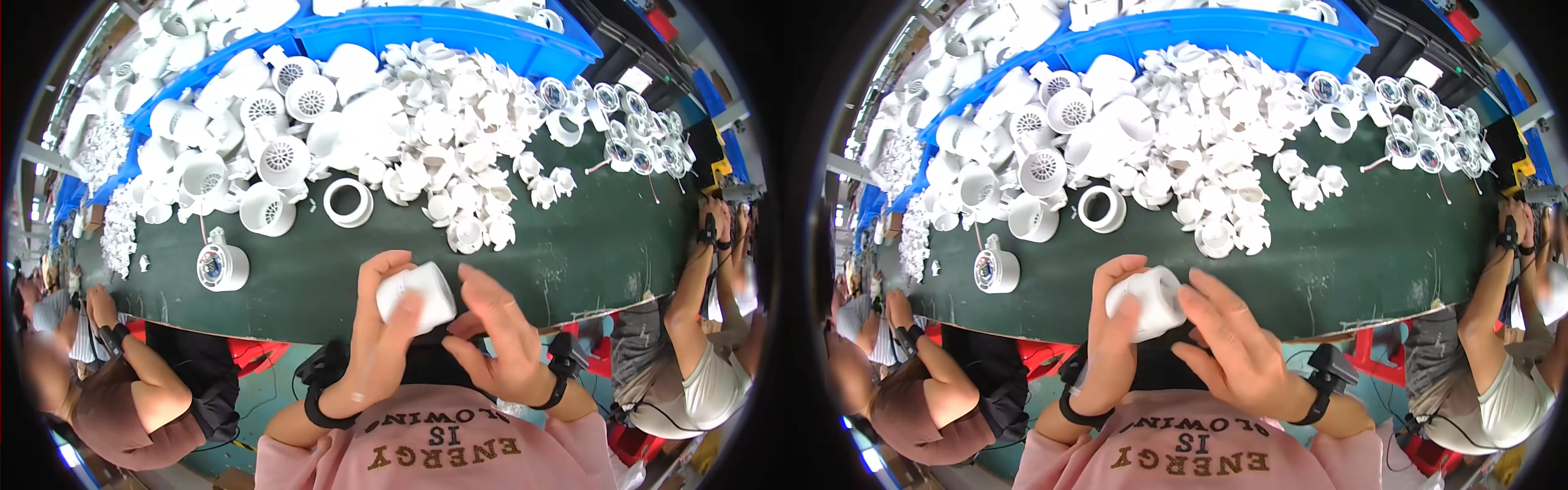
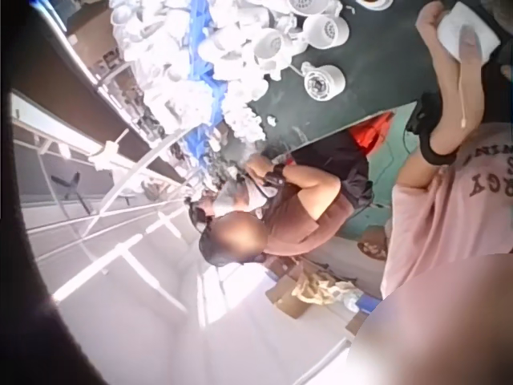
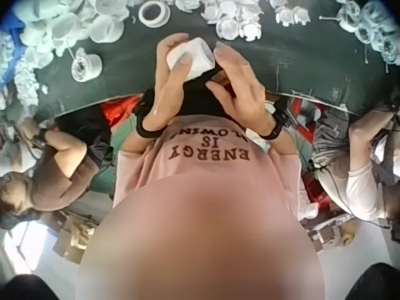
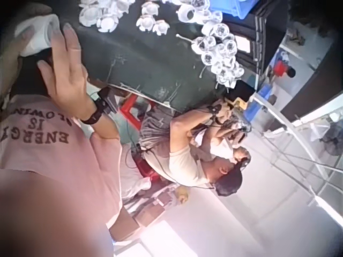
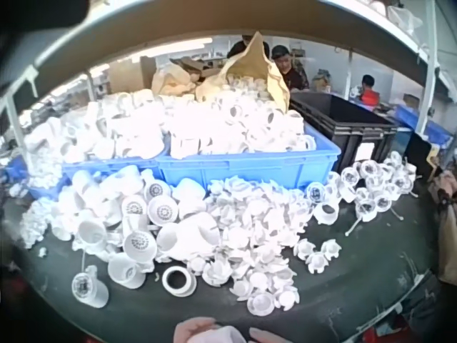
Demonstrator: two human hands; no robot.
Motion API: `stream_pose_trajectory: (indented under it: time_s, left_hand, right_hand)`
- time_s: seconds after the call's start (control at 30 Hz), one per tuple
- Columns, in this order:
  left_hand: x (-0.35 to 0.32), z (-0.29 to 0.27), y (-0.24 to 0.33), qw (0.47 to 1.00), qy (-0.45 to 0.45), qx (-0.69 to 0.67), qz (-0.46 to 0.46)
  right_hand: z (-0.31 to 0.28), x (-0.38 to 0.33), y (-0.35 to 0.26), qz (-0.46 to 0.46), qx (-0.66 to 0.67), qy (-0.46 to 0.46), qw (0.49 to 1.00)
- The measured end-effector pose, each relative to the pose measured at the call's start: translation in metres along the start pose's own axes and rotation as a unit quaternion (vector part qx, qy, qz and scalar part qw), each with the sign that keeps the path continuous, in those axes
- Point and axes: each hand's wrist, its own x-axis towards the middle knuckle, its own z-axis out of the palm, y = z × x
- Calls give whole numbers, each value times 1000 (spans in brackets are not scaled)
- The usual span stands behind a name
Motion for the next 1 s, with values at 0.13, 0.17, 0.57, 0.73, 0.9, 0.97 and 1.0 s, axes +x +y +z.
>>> stream_pose_trajectory:
  time_s: [0.13, 0.17, 0.57, 0.73, 0.9, 0.97, 1.0]
  left_hand:
    - [-16, 2, 15, 911, -208, 312, 170]
    - [-19, 1, 15, 891, -249, 322, 199]
    - [138, -66, 41, 582, 93, 710, 385]
    - [146, -138, 38, 596, 67, 671, 436]
    - [198, -211, 32, 900, 108, 347, 242]
    - [198, -202, 44, 920, 94, 291, 245]
    - [190, -199, 46, 918, 138, 257, 268]
  right_hand:
    - [5, -3, -1, 125, 126, 39, 983]
    - [9, -5, 4, 140, 202, 85, 966]
    - [-4, -17, 18, 129, 362, 124, 915]
    - [-1, -12, 26, 119, 229, 118, 959]
    - [-14, -22, 11, 235, 359, 96, 898]
    - [-16, -23, 10, 258, 338, 69, 902]
    - [-16, -23, 11, 280, 320, 38, 904]
